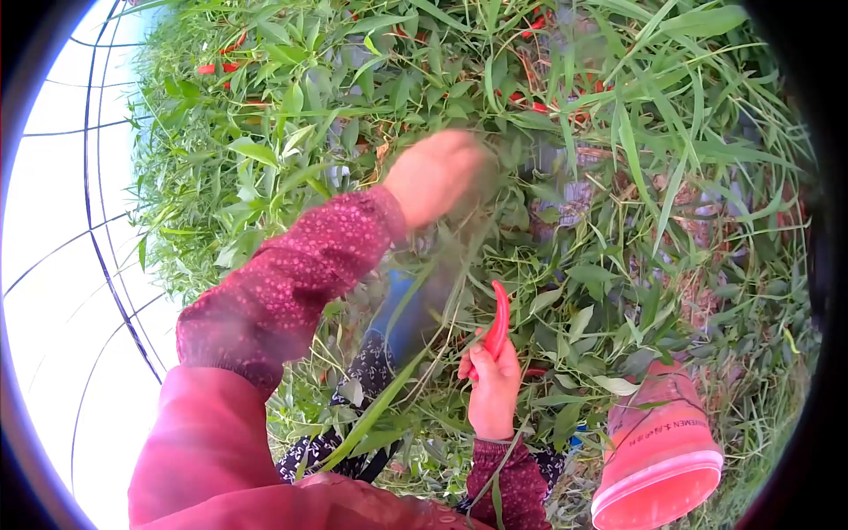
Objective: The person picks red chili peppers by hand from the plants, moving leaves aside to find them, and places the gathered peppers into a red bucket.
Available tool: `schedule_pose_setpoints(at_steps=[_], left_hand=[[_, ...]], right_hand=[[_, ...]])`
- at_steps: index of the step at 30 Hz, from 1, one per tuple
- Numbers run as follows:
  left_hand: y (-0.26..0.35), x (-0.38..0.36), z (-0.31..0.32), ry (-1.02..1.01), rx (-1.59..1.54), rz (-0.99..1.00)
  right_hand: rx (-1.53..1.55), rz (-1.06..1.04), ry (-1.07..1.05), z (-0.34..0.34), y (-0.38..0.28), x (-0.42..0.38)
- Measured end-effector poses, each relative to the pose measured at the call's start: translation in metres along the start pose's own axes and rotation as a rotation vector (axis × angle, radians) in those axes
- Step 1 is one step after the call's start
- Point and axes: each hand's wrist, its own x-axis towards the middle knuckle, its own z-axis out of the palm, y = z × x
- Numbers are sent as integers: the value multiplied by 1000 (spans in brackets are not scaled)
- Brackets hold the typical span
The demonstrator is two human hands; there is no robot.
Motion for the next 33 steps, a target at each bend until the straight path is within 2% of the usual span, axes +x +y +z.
schedule_pose_setpoints(at_steps=[2, 3, 4, 5, 6, 8, 12, 14, 15, 16, 18, 20, 22, 26, 28, 29, 33], left_hand=[[-22, 34, -9, 218, -9, -289], [-37, 50, -9, 181, 11, -520], [-59, 63, -5, 22, 6, -751], [-79, 65, 4, -66, -74, -860], [-100, 64, 19, -211, -13, -981], [-100, 57, 32, -342, 36, -1002], [-88, 26, 48, -346, 246, -982], [-77, 5, 50, 9, 44, -1006], [-70, 1, 48, 99, -68, -1095], [-69, -3, 50, 102, -69, -1097], [-68, -10, 55, 19, -26, -1000], [-90, -16, 81, -325, 87, -929], [-85, -18, 75, -237, -70, -1009], [-83, -1, 59, -257, -234, -1109], [-92, -8, 62, -456, -268, -900], [-63, -4, 39, -542, -114, -755], [-50, -58, 59, -539, -16, -759]], right_hand=[[-17, -4, 2, 1, 4, 1], [-21, -5, 10, 1, 7, 2], [-25, -7, 20, 1, 8, 2], [-22, -1, 28, 2, 7, 3], [-26, -7, 30, 4, 7, 4], [27, -10, 27, 3, 10, 5], [7, 14, 33, 2, 11, 6], [15, 18, 43, 1, 12, 6], [18, 20, 51, 1, 12, 7], [14, 20, 49, 1, 13, 6], [13, 16, 30, 2, 12, 6], [1, 19, 37, 3, 10, 5], [-7, 24, 41, 5, 10, 5], [3, 41, 33, 2, 15, 5], [14, 37, 16, 0, 17, 7], [12, 31, 15, 0, 18, 8], [8, 45, 16, 2, 17, 7]])
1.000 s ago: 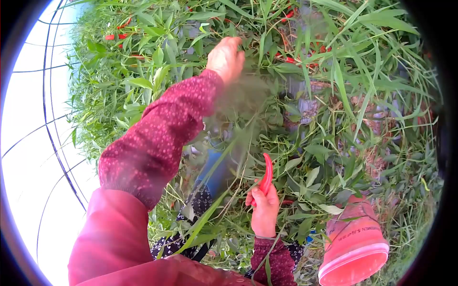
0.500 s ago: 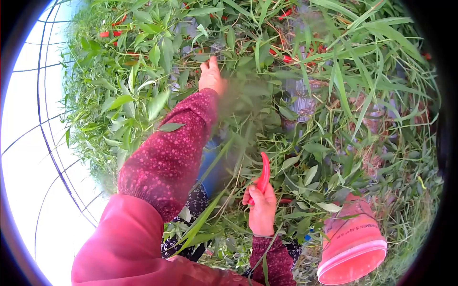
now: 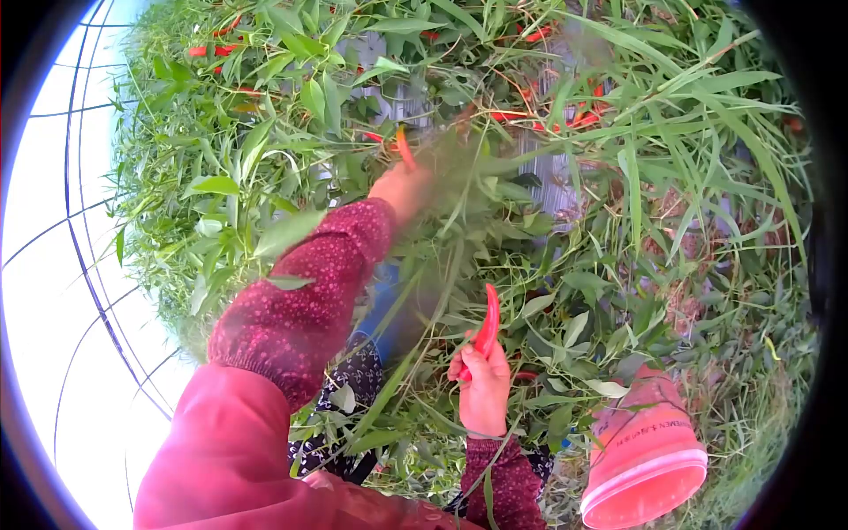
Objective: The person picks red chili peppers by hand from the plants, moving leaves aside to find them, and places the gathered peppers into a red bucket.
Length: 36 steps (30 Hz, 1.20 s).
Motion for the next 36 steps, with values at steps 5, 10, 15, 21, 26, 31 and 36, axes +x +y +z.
schedule_pose_setpoints(at_steps=[5, 10, 15, 21, 26, 31, 36], left_hand=[[-23, -31, 44, 56, 157, 107], [-19, -65, 62, 27, 192, 79], [-34, -93, 56, 22, 253, 232], [-18, -101, 66, 51, 361, 260], [16, -59, 59, 7, 563, 281], [3, -63, 29, -42, 416, 278], [-15, -76, -25, 153, 238, 377]], right_hand=[[-14, 7, 14, 5, -2, -3], [-16, 11, -6, 6, -1, -1], [-32, 29, 0, 6, -1, 0], [-90, 9, 4, 15, 0, 5], [-110, 13, 15, 17, 6, 9], [-136, 37, 35, 16, 9, 9], [-139, 21, 28, 20, 5, 10]])
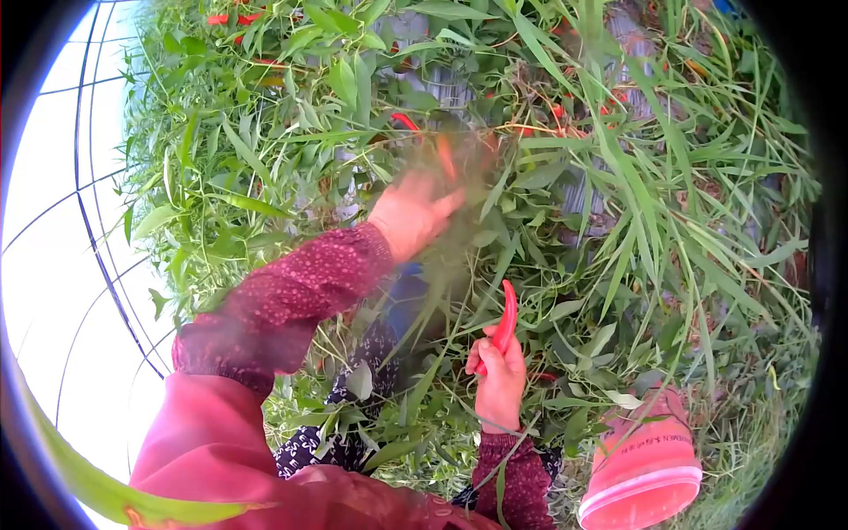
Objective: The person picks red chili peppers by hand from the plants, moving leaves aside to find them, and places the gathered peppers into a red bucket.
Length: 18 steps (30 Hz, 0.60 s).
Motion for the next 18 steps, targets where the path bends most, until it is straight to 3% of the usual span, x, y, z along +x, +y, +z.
schedule_pose_setpoints(at_steps=[3, 5, 7, 8, 9, 11, 12, 14, 17, 18], left_hand=[[-14, 10, -41, 121, -85, 59], [-29, 28, -67, 412, 40, 104], [-59, 54, -60, 541, -356, -107], [-66, 63, -58, 337, -745, -285], [-74, 69, -50, 338, -745, -287], [-94, 76, -19, 89, -328, -147], [-102, 79, -1, 88, -329, -146], [-109, 81, 23, -138, 54, -166], [-103, 79, 38, -120, 135, -336], [-105, 85, 39, -131, 156, -300]], right_hand=[[14, 12, 2, 0, 0, 1], [11, 17, 3, -1, 2, 1], [23, 28, 17, -1, 2, 2], [22, 29, 17, 0, 2, 2], [30, 34, 20, 1, 1, 1], [39, 36, 23, 2, 1, 2], [40, 41, 24, 2, 2, 2], [39, 45, 27, 1, 3, 3], [39, 27, 12, -3, 7, 5], [49, 29, 8, -3, 7, 4]])
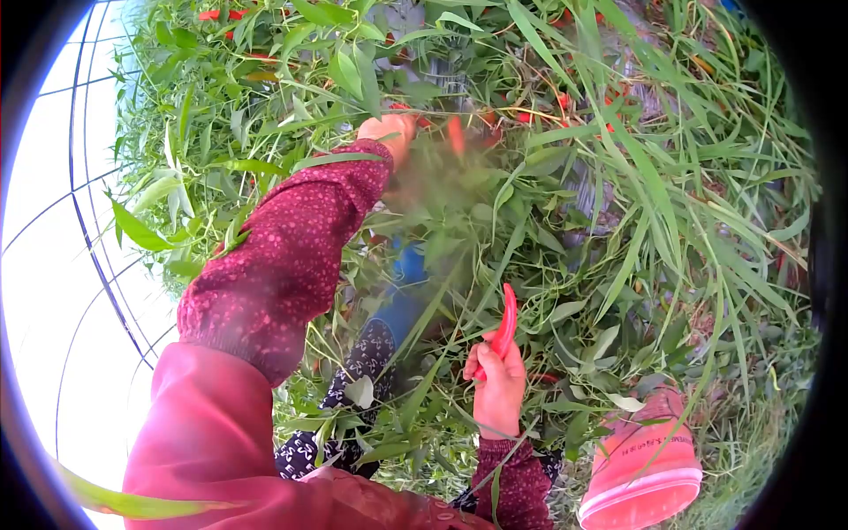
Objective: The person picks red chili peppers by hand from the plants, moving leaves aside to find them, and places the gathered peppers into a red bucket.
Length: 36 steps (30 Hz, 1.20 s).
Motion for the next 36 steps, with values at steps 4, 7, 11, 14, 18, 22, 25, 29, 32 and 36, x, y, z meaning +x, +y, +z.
schedule_pose_setpoints(at_steps=[4, 7, 11, 14, 18, 22, 25, 29, 32, 36], left_hand=[[3, 18, 7, 118, -142, 15], [14, 27, 9, 95, -86, -111], [22, 34, 19, 162, -271, -187], [23, 33, 11, 116, -409, -243], [25, 24, 12, 140, -515, -185], [30, 0, 14, 444, -449, -205], [33, -24, -3, 606, -462, -202], [45, -56, -38, 658, -323, 51], [65, -95, -74, 741, -202, 139], [105, -152, -117, 583, -677, 539]], right_hand=[[10, 18, 14, 0, 0, 0], [13, 18, 19, 0, 0, 0], [10, 32, 20, -1, 2, 1], [40, 11, 9, -1, 2, 2], [39, 33, 4, -6, 6, 2], [39, 31, 11, -4, 4, 0], [51, 25, -1, -4, 2, -2], [64, 16, -9, -4, -2, -6], [47, -1, -40, -7, -6, -8], [156, -204, -53, -13, -17, -12]])
